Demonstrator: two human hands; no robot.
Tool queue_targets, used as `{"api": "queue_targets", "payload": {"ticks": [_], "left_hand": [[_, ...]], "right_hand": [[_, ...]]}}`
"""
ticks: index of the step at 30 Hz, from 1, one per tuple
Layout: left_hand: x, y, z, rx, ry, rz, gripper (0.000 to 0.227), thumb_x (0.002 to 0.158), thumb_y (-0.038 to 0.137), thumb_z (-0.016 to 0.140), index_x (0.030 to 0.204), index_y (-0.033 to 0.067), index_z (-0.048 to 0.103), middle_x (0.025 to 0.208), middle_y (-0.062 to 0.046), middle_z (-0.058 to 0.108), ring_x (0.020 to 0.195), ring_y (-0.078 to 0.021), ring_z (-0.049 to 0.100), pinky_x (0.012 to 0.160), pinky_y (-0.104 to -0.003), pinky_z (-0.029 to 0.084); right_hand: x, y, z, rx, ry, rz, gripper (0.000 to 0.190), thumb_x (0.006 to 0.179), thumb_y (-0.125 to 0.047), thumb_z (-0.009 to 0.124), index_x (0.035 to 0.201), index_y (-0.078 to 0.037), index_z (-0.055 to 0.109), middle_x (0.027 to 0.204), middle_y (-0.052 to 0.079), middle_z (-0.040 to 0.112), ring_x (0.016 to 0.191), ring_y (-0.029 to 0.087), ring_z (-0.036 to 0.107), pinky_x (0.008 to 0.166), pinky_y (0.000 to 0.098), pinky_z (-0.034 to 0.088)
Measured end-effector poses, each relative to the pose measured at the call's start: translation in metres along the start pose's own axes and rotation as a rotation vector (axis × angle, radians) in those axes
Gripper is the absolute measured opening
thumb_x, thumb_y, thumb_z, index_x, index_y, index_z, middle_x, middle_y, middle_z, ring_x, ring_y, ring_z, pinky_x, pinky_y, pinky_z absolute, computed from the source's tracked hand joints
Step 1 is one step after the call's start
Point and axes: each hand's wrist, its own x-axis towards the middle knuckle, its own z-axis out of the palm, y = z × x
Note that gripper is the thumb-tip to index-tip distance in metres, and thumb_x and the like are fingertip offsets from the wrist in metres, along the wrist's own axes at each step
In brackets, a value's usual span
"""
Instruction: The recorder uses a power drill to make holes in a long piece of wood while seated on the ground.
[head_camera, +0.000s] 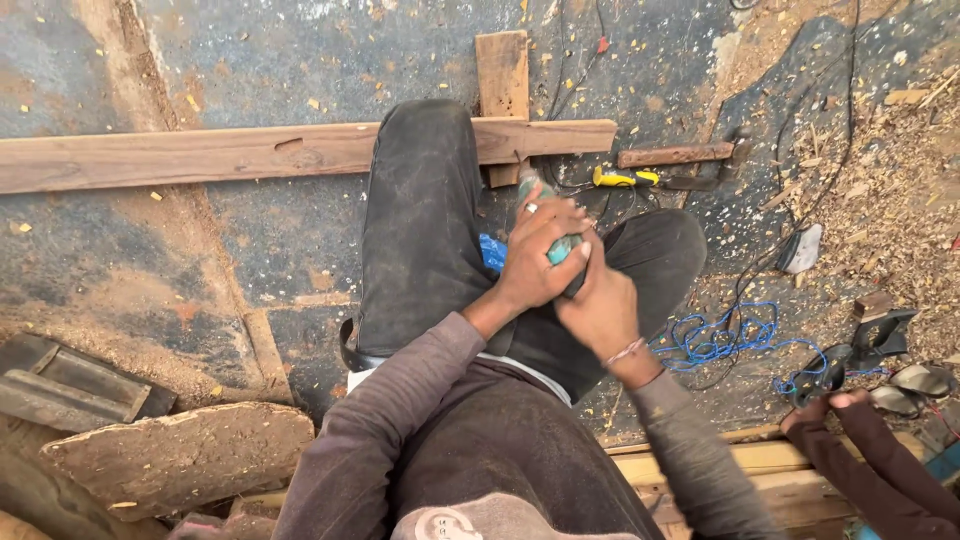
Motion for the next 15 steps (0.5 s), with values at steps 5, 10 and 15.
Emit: {"api": "queue_targets", "payload": {"ticks": [5,10,15], "left_hand": [[0.001,0.000,-0.013,-0.058,-0.120,-0.080,0.021,0.085,0.016,0.072,0.103,0.0060,0.070,0.113,-0.011,0.071,0.120,-0.0288,0.066,0.128,-0.058,0.028],[0.022,0.008,-0.019,-0.073,-0.172,-0.164,0.020,0.084,0.015,0.073,0.102,0.0063,0.071,0.112,-0.010,0.072,0.118,-0.0278,0.067,0.128,-0.056,0.031],[0.022,0.012,-0.018,-0.051,-0.201,-0.126,0.025,0.082,0.017,0.074,0.103,0.0050,0.071,0.112,-0.010,0.071,0.118,-0.0302,0.066,0.126,-0.058,0.032]], "right_hand": [[-0.004,-0.020,0.003,0.074,0.006,0.090,0.091,0.073,-0.017,0.077,0.152,-0.009,0.033,0.081,0.026,0.071,0.078,0.050,0.069,0.068,0.0585,0.054],[0.007,-0.032,-0.017,0.125,-0.086,0.154,0.092,0.073,-0.016,0.076,0.154,-0.005,0.032,0.077,0.025,0.072,0.078,0.049,0.069,0.070,0.0591,0.053],[0.002,-0.019,-0.009,0.154,-0.057,0.122,0.088,0.071,-0.015,0.076,0.150,-0.005,0.038,0.084,0.025,0.072,0.076,0.046,0.070,0.069,0.0562,0.056]]}}
